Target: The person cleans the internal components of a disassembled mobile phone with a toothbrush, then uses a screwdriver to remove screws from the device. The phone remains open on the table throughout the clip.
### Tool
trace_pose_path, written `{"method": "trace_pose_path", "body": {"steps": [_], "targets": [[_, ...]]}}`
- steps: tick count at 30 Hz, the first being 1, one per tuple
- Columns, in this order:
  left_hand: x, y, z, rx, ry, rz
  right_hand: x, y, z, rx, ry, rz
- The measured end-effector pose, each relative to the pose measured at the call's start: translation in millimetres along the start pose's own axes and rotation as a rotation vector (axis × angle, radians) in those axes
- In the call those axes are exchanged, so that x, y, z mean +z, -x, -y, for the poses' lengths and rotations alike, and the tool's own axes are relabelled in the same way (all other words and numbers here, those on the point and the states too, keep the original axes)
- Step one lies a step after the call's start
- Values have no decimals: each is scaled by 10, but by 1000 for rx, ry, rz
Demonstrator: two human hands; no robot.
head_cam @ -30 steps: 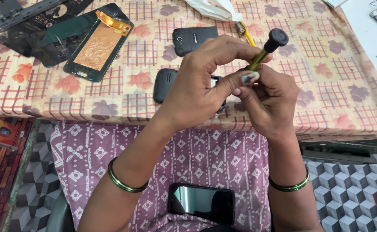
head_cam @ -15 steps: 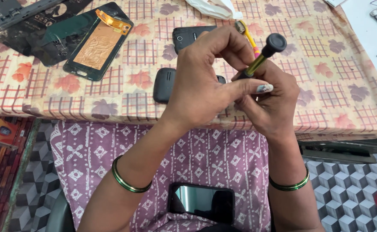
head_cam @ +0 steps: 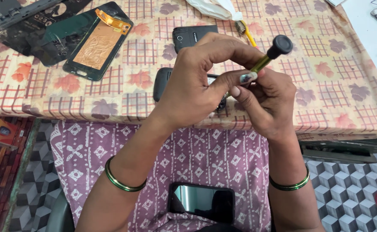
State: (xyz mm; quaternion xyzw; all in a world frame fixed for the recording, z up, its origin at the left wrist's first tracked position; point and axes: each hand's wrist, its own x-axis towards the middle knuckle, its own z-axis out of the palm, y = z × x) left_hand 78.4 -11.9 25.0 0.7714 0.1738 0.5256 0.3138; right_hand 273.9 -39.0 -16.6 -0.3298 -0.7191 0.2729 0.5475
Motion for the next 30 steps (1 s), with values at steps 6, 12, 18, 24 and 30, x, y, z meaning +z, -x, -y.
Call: {"method": "trace_pose_path", "body": {"steps": [6, 12, 18, 24, 30], "targets": [[112, -34, -30, 82, -193, -108, 14, -36, 60, -50, -15, -69], [153, -43, -68, 109, -250, -131, 20, -12, -4, -128, 65, -53], [113, 1, -41, 120, -219, -100, 4, 12, -31, -79, 32, -68], [-36, 107, 2, -11, -167, -79, 37, 31, 23, -28, -7, -106], [-100, 150, 41, -47, -181, -31, 30, 13, 59, 13, 19, -76]]}}
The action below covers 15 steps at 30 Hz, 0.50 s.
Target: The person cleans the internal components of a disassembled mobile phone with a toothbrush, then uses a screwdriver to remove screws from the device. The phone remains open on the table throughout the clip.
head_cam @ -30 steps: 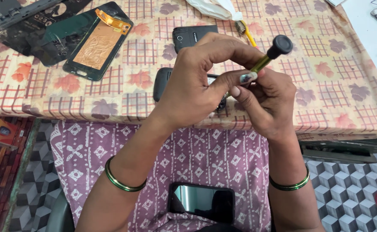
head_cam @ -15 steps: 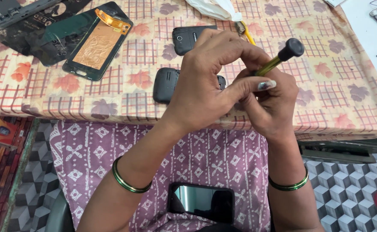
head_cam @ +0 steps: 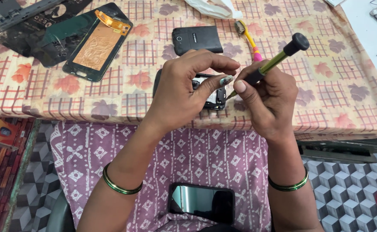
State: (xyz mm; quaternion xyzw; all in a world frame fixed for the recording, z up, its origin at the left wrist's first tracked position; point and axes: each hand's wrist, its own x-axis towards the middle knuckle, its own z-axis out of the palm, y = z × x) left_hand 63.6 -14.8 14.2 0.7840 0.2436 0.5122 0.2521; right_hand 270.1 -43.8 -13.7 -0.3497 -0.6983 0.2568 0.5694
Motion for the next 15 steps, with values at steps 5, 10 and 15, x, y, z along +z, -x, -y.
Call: {"method": "trace_pose_path", "body": {"steps": [5, 10, 15], "targets": [[-4, 17, 8, -18, 9, -21, 4, -12, 0, -55, 43, 10], [-20, 27, 17, -15, 14, -31, 3, -11, -1, -44, 66, 13], [-19, 25, 20, -16, 14, -37, 12, -14, 4, -12, 3, 3]]}}
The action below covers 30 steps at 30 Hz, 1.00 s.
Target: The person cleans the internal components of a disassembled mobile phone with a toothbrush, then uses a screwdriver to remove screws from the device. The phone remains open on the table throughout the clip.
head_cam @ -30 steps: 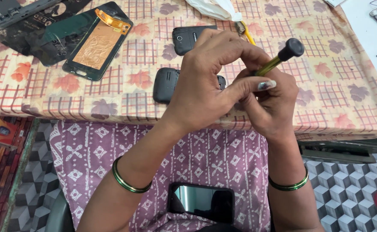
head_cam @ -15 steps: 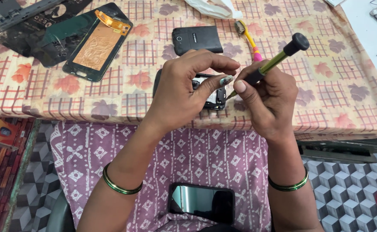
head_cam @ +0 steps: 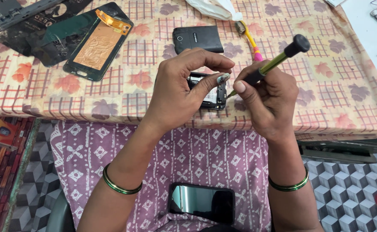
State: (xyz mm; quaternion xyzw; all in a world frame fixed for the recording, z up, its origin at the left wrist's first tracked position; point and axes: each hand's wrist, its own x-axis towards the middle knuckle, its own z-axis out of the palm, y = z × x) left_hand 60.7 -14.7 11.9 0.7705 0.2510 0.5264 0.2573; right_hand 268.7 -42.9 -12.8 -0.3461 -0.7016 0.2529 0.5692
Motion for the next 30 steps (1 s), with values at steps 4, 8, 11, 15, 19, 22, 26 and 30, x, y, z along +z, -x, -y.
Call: {"method": "trace_pose_path", "body": {"steps": [4, 8, 11, 15, 19, 22, 26, 30], "targets": [[2, -13, -19, 2, -9, -5, -4, -12, 7, -11, 84, 10], [11, -28, -60, 4, -55, -15, 2, -12, 2, -42, 75, 18], [34, -41, -94, 70, -10, -19, -15, -8, -33, -34, 75, 34], [121, -83, -121, 190, 50, 7, -43, -5, -122, -134, 139, 80], [240, -106, -159, 110, 84, 21, -38, -13, -171, -155, 148, 76], [259, -132, -185, 34, 83, -33, -27, -51, -120, -179, 183, 84], [247, -187, -214, 99, -92, -137, -12, -60, 28, -108, 188, 51], [267, -201, -217, 69, -65, -105, 9, -73, 66, -139, 192, 31]]}}
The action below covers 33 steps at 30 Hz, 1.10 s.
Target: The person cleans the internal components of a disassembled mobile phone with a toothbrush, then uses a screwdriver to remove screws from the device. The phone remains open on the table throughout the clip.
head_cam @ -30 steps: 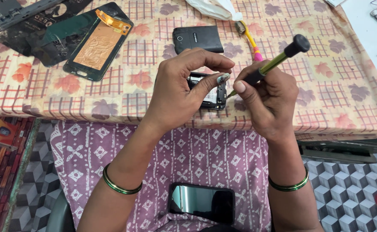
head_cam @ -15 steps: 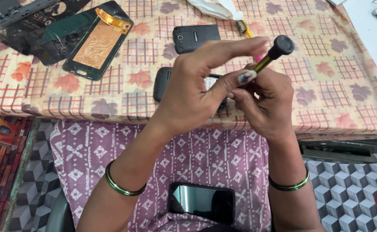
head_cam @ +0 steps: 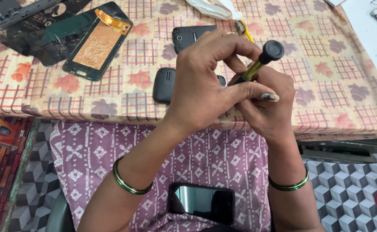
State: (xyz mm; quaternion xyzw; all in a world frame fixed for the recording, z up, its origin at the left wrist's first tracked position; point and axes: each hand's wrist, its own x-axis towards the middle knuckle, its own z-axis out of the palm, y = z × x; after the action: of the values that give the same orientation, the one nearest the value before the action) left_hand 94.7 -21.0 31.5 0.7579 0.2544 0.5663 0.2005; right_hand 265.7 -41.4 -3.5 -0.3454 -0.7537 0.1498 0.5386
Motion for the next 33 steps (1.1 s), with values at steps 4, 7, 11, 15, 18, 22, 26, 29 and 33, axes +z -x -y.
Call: {"method": "trace_pose_path", "body": {"steps": [4, 7, 11, 15, 18, 22, 26, 29, 33], "targets": [[-17, 28, 80, 80, 45, 48, 7, 39, -67, 39, -126, 20], [-47, 54, 165, 108, 204, 113, 7, 70, -119, 95, -111, 28], [-72, 69, 219, -12, 298, 164, -2, 42, -112, 15, -17, 69], [-74, 51, 162, -30, 254, 113, 1, -5, -21, 70, -98, 59], [-65, 26, 84, -15, 174, 66, 4, -24, 26, 50, -83, 16], [-64, -10, 48, 88, 13, 46, 6, 16, -6, -2, -52, 14], [-75, 28, 84, 117, 42, 101, 14, 73, -116, 56, -174, 3], [-100, 44, 145, 101, 160, 145, 7, 102, -165, 89, -121, 29], [-108, 47, 161, 22, 271, 165, 16, 80, -145, 57, -164, 48]]}}
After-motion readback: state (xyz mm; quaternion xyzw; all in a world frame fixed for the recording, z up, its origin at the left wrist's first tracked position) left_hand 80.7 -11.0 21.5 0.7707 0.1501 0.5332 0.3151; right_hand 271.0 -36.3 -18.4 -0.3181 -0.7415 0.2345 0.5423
